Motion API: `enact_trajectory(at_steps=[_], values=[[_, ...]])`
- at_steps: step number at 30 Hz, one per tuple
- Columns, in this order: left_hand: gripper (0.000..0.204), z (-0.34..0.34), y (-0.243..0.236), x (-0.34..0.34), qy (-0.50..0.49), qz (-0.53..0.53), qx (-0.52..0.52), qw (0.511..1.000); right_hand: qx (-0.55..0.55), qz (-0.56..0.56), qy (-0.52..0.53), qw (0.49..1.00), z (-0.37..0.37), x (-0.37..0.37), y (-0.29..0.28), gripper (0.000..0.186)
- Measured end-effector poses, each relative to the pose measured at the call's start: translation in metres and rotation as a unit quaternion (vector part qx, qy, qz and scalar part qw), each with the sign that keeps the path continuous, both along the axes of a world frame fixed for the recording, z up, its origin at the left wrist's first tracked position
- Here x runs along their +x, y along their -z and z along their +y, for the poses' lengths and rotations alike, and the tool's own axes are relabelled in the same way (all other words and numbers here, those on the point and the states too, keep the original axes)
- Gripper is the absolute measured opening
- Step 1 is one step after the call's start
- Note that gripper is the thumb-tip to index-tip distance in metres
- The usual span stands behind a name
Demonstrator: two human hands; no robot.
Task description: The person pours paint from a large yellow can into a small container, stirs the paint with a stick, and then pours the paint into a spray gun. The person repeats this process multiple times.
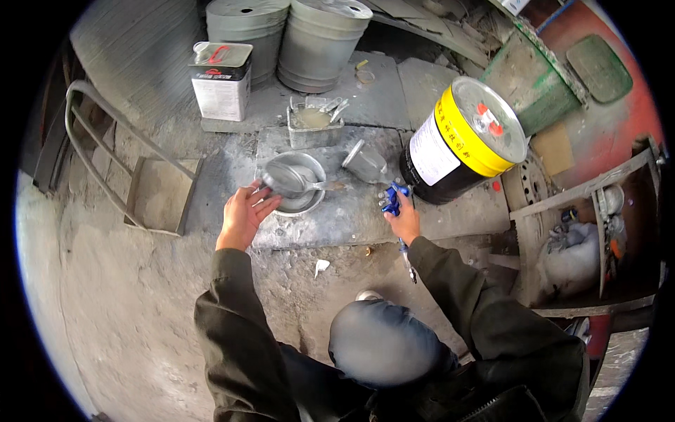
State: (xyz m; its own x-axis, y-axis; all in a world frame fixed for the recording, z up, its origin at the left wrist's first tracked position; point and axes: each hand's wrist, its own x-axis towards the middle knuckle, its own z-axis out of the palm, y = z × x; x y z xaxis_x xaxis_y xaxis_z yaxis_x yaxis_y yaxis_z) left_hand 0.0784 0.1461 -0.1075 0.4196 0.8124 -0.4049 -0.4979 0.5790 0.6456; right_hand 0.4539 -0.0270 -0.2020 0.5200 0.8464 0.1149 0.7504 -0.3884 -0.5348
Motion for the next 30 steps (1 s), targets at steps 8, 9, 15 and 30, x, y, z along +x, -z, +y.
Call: enact_trajectory(at_steps=[8, 9, 15, 30], values=[[0.047, 0.008, 0.024, 0.028, -0.015, 0.178, 0.019, 0.984, -0.102, -0.035, 0.003, 0.994, 0.002, -0.004, -0.021, 0.069], [0.046, 0.009, 0.028, 0.028, -0.020, 0.215, 0.028, 0.976, -0.105, -0.040, -0.002, 0.994, 0.002, -0.005, -0.025, 0.067], [0.041, 0.016, 0.039, 0.048, -0.070, 0.339, 0.053, 0.937, 0.019, -0.041, -0.111, 0.993, 0.009, -0.020, -0.060, 0.051], [0.046, 0.023, 0.025, 0.056, -0.014, 0.683, 0.302, 0.665, 0.082, 0.142, -0.235, 0.958, 0.145, -0.104, -0.075, 0.021]])
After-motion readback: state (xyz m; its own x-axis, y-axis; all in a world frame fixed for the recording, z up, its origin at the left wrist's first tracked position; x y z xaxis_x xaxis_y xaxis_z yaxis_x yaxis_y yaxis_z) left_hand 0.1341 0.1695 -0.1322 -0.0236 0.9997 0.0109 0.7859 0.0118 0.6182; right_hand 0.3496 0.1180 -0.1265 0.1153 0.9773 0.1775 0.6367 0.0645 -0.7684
